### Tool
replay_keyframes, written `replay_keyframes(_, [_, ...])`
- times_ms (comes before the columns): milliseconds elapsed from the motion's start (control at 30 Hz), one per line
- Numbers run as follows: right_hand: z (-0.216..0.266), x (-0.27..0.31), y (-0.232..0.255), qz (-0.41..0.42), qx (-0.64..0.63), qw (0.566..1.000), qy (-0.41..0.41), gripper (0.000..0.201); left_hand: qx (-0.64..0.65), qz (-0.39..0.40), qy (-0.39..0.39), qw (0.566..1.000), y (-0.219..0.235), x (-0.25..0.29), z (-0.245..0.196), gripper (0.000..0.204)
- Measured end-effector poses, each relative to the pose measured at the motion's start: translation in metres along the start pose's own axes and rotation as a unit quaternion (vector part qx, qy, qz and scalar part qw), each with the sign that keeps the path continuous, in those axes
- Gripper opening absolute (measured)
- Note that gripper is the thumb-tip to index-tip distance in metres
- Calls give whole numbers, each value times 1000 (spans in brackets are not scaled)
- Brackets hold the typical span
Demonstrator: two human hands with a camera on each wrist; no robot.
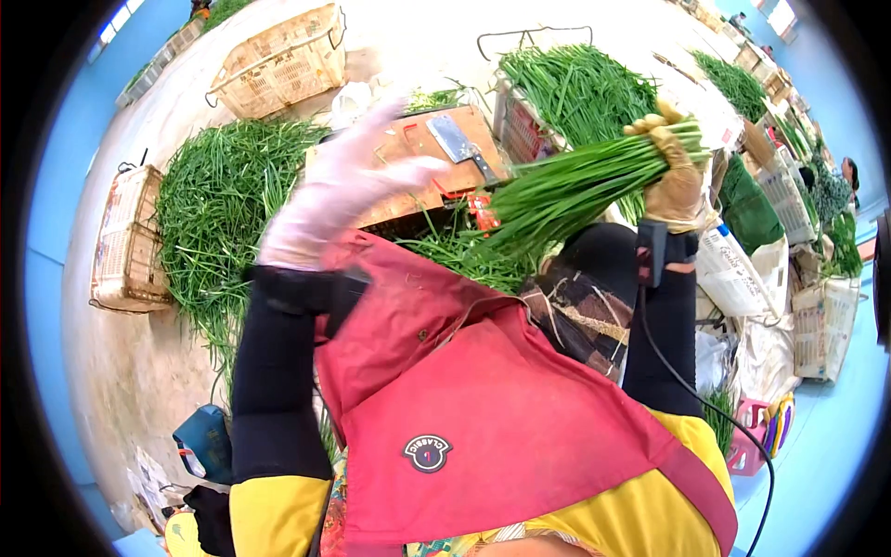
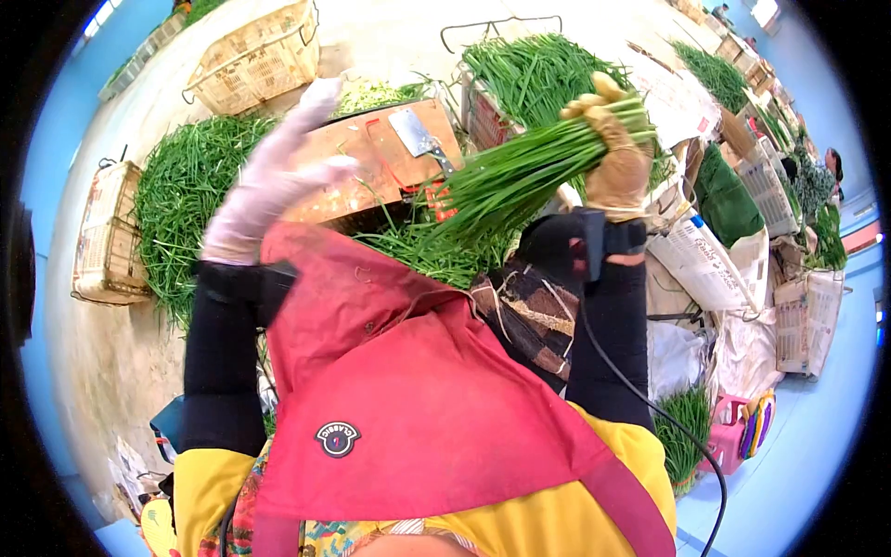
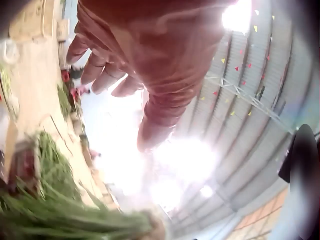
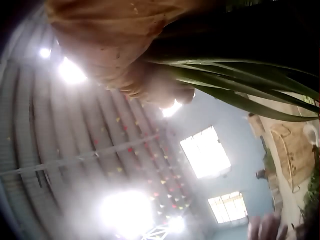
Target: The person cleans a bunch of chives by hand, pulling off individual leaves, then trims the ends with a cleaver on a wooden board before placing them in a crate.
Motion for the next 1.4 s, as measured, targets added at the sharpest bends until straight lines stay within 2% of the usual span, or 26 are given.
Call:
replay_keyframes(33, [-5, 1, -25, 17, -5, 1000, 0, 32, -130, 62, 30, 989, -28, -14, -26, 98])
replay_keyframes(133, [-19, 13, -83, 49, 11, 999, -17, 31, -78, 75, -162, 981, -101, -30, -6, 119])
replay_keyframes(200, [-35, 16, -98, 33, -90, 995, -20, 36, -55, 33, -120, 991, -120, -28, 8, 113])
replay_keyframes(267, [-51, 14, -94, -11, -154, 987, -45, 35, -86, 34, -5, 996, -124, -22, 33, 91])
replay_keyframes(300, [-57, 10, -92, -28, -128, 990, -46, 36, -88, 34, -1, 995, -125, -21, 42, 91])
replay_keyframes(367, [-62, 1, -86, -62, -114, 991, -45, 34, -136, 60, 43, 988, -122, -21, 64, 70])
replay_keyframes(433, [-59, -16, -70, -160, -89, 983, -34, 31, -184, 64, 3, 981, -98, -22, 78, 63])
replay_keyframes(467, [-56, -27, -52, -158, -83, 983, -33, 29, -230, 71, -39, 970, -82, -21, 83, 56])
replay_keyframes(500, [-53, -42, -36, -117, -128, 984, -31, 28, -287, 71, -10, 955, -58, -21, 89, 55])
replay_keyframes(533, [-54, -53, -30, -75, -171, 982, -30, 27, -307, 18, -24, 951, -30, -22, 111, 37])
replay_keyframes(600, [-68, -62, -50, -101, -29, 990, -93, 23, -302, -58, 71, 949, 36, -25, 120, 50])
replay_keyframes(633, [-98, -71, -61, -6, -16, 983, -184, 22, -202, -151, 58, 966, 64, -18, 140, 54])
replay_keyframes(667, [-132, -76, -70, 90, -3, 957, -274, 22, -275, -166, -20, 947, 90, -21, 135, 58])
replay_keyframes(700, [-159, -73, -85, 74, 88, 941, -320, 23, -245, -178, 64, 951, 109, -18, 137, 55])
replay_keyframes(733, [-187, -64, -102, 59, 178, 914, -361, 24, -278, -182, 93, 939, 128, -15, 147, 53])
replay_keyframes(833, [-293, -55, -125, 184, 266, 884, -337, 35, -398, -151, 122, 897, 167, -3, 171, 53])
replay_keyframes(933, [-395, -56, -135, 288, 377, 822, -315, 47, -358, -126, 102, 920, 178, 5, 198, 56])
replay_keyframes(1000, [-465, -54, -131, 388, 553, 709, -205, 58, -415, -83, 136, 896, 180, 10, 214, 60])
replay_keyframes(1067, [-463, -57, -145, 341, 652, 645, -208, 58, -354, -64, 196, 912, 179, 8, 230, 61])
replay_keyframes(1133, [-463, -50, -146, 354, 667, 622, -208, 59, -366, -33, 242, 898, 177, 11, 250, 62])
replay_keyframes(1167, [-458, -38, -144, 372, 694, 598, -150, 60, -367, -23, 236, 900, 178, 15, 263, 62])
replay_keyframes(1233, [-434, -5, -131, 442, 641, 619, -102, 57, -377, -20, 224, 899, 177, 14, 279, 61])
replay_keyframes(1267, [-405, -1, -135, 530, 589, 544, -276, 50, -388, -19, 213, 896, 175, 15, 284, 60])
replay_keyframes(1300, [-404, 26, -106, 531, 499, 625, -281, 42, -399, -3, 204, 894, 174, 16, 293, 63])
replay_keyframes(1333, [-377, 28, -99, 537, 470, 577, -398, 37, -392, 0, 205, 897, 172, 15, 299, 63])
replay_keyframes(1400, [-360, 19, -81, 509, 456, 526, -506, 38, -388, 30, 217, 895, 162, 8, 311, 64])
Point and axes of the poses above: each hand's wrist, its own x-axis away from the middle knuckle, its own y-axis out of the back of the hand, z = x × y, the point moved 5 cm from there along -x, towards the middle knuckle, and after that the axes turned 13 degrees about -y, right-handed, at the moved point
